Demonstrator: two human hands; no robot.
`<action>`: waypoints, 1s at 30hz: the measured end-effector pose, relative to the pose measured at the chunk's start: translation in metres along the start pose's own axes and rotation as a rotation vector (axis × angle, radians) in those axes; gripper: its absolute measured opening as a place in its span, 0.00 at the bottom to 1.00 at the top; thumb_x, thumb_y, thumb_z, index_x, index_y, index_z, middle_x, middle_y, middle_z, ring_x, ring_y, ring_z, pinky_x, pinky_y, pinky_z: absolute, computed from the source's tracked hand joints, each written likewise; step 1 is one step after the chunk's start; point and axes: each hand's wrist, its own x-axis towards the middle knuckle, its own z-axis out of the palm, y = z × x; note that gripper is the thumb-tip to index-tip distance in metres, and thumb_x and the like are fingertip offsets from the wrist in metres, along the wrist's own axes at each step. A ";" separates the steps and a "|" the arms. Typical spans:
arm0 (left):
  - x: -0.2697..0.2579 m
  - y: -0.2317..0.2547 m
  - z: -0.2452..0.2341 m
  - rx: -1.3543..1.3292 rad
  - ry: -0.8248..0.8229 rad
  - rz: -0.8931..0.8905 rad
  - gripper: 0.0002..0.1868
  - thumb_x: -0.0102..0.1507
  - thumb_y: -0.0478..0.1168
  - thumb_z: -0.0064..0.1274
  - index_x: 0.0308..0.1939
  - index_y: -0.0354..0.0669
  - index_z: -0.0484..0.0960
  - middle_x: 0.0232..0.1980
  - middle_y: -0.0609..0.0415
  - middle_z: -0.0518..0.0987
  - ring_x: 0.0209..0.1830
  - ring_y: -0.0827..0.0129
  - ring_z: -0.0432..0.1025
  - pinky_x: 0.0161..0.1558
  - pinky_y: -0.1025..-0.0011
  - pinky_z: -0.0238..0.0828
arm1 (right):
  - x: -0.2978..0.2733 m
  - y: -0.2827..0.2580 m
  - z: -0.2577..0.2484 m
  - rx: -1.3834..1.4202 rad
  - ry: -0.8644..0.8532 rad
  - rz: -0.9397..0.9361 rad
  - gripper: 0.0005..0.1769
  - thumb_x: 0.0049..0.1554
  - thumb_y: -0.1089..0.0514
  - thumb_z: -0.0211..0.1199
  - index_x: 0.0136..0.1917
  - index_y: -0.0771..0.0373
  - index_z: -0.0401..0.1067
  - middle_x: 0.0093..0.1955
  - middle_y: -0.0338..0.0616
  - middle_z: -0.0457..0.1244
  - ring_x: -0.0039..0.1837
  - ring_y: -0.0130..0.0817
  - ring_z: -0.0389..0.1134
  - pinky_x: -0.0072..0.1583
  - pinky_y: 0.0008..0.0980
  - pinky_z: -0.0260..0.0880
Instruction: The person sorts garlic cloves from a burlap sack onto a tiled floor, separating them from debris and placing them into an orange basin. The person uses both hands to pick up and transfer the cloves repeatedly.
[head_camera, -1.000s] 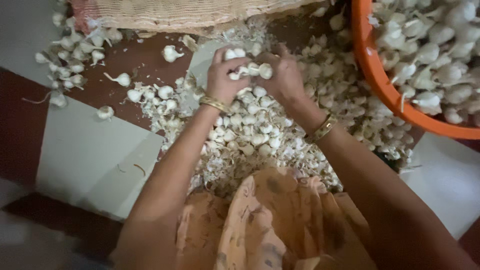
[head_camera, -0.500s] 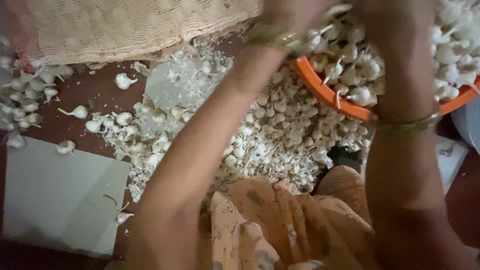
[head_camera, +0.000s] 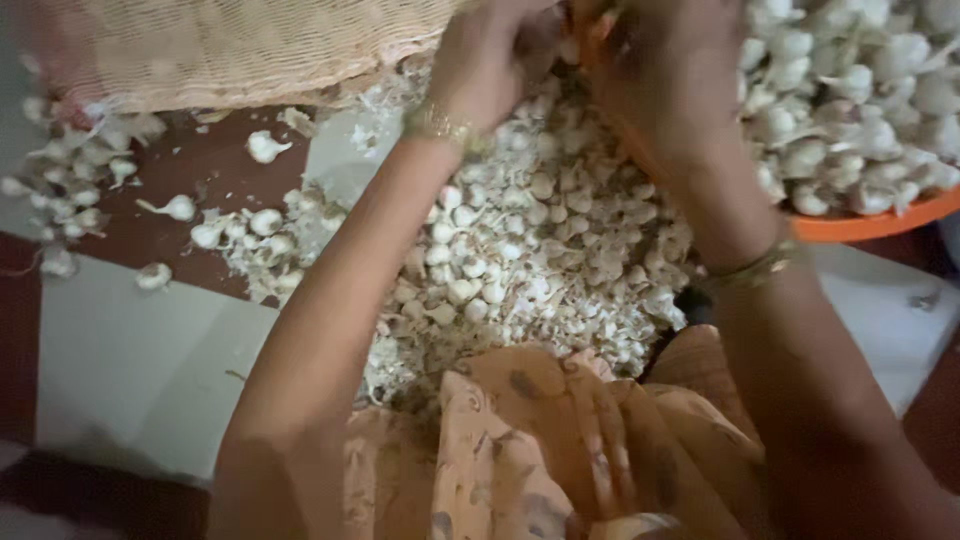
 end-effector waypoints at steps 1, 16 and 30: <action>-0.031 -0.006 -0.009 0.049 -0.073 -0.050 0.11 0.57 0.36 0.56 0.43 0.42 0.83 0.40 0.45 0.81 0.39 0.53 0.75 0.44 0.55 0.75 | -0.006 -0.027 0.022 0.082 -0.090 -0.041 0.02 0.60 0.67 0.61 0.45 0.64 0.74 0.41 0.48 0.66 0.42 0.38 0.68 0.42 0.35 0.70; -0.154 -0.029 -0.001 0.016 -0.551 -0.802 0.40 0.54 0.55 0.60 0.70 0.68 0.64 0.74 0.52 0.62 0.64 0.55 0.66 0.49 0.64 0.81 | -0.044 -0.106 0.105 0.611 -0.441 0.341 0.35 0.49 0.62 0.71 0.68 0.61 0.62 0.69 0.52 0.58 0.66 0.49 0.61 0.64 0.40 0.69; -0.142 -0.041 -0.085 -0.950 0.088 -1.425 0.17 0.56 0.48 0.63 0.44 0.44 0.80 0.53 0.43 0.78 0.39 0.62 0.73 0.33 0.70 0.72 | -0.048 -0.031 0.120 1.819 -0.522 0.959 0.16 0.69 0.54 0.59 0.52 0.73 0.65 0.53 0.55 0.62 0.47 0.35 0.67 0.50 0.34 0.74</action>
